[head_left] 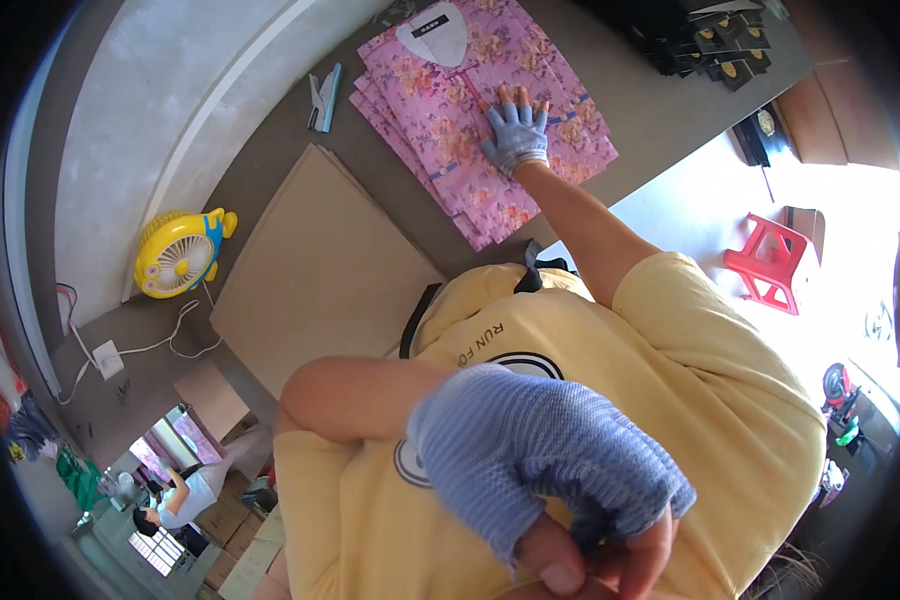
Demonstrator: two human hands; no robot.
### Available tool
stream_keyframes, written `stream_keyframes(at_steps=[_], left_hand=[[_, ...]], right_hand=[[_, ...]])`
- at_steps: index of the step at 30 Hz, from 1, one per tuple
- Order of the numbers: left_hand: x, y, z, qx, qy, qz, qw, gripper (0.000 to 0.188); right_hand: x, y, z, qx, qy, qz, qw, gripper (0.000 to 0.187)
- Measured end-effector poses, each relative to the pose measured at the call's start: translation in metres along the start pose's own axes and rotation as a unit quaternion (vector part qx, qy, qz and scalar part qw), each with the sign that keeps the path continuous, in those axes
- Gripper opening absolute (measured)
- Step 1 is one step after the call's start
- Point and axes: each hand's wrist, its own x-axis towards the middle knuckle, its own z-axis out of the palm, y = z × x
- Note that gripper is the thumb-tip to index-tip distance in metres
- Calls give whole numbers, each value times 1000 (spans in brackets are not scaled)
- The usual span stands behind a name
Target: The person folds pink floral garments on a table, smoothing them out and stacking them into a pile. The person wears gloves and handles the items one by one, ensuring they are neatly aligned before placing them on the stack.
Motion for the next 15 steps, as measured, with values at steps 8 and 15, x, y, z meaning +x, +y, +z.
stream_keyframes(at_steps=[8, 15], left_hand=[[-4, 8, 14, 80, 62, -4, 995, 19], [-12, 8, 22, 287, 69, 84, 952, 12]], right_hand=[[0, 6, 6, 19, 31, 3, 999, 62], [0, 6, 10, -3, 25, -7, 1000, 60]])
